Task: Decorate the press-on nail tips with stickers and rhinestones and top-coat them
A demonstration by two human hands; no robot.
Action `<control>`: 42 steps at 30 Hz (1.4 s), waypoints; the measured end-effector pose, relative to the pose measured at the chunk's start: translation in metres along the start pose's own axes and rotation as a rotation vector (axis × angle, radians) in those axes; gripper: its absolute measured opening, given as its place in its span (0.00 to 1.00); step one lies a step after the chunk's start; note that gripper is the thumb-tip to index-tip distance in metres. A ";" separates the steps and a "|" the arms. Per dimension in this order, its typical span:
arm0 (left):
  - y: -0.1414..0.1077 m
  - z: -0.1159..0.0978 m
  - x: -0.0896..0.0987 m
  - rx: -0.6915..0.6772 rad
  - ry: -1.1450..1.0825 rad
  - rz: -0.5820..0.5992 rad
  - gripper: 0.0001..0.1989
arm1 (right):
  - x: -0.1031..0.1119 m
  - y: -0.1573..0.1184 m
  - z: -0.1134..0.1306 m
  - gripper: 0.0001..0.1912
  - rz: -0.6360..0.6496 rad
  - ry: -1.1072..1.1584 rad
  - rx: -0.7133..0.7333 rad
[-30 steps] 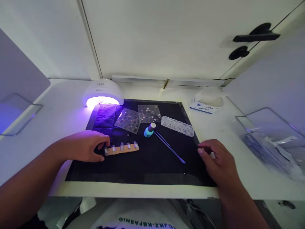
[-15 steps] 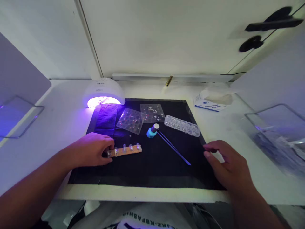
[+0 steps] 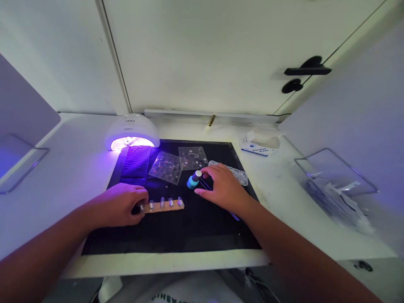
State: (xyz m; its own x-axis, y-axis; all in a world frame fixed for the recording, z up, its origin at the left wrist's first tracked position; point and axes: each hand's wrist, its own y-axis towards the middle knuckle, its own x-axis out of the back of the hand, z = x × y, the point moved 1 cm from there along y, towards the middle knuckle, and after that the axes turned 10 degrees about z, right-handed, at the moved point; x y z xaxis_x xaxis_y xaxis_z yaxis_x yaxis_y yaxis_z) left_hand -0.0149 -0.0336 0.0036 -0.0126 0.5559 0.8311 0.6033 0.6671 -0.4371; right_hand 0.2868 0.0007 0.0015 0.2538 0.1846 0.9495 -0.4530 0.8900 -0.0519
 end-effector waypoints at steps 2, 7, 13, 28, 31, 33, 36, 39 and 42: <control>0.001 0.002 -0.003 -0.011 -0.020 -0.009 0.07 | -0.003 0.004 0.005 0.19 -0.007 -0.013 -0.016; 0.002 0.004 -0.008 -0.015 -0.055 -0.012 0.07 | -0.006 0.010 0.014 0.14 0.026 -0.036 0.010; 0.002 0.001 -0.006 -0.002 -0.060 0.010 0.07 | -0.006 0.016 0.019 0.09 0.040 -0.016 0.044; 0.011 0.000 -0.012 -0.028 -0.108 -0.070 0.04 | 0.057 0.074 -0.019 0.11 -0.115 -0.108 -0.112; 0.012 -0.001 -0.011 -0.028 -0.110 -0.073 0.04 | 0.054 0.103 -0.032 0.15 -0.092 -0.138 -0.153; 0.012 -0.002 -0.011 -0.030 -0.108 -0.076 0.05 | 0.049 0.120 -0.037 0.17 -0.081 -0.154 -0.169; 0.012 -0.002 -0.012 -0.036 -0.104 -0.078 0.05 | 0.040 0.138 -0.040 0.17 -0.064 -0.168 -0.191; 0.012 -0.002 -0.011 -0.037 -0.127 -0.062 0.05 | 0.034 0.151 -0.041 0.18 -0.051 -0.175 -0.208; 0.013 -0.001 -0.011 -0.039 -0.155 -0.049 0.06 | 0.031 0.160 -0.041 0.18 -0.045 -0.183 -0.209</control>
State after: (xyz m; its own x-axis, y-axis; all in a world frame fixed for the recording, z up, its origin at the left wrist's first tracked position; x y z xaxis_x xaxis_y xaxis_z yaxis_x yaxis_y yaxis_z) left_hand -0.0061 -0.0318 -0.0102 -0.1638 0.5953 0.7866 0.6295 0.6770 -0.3812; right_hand 0.2574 0.1665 0.0096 0.1023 0.0819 0.9914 -0.2544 0.9656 -0.0535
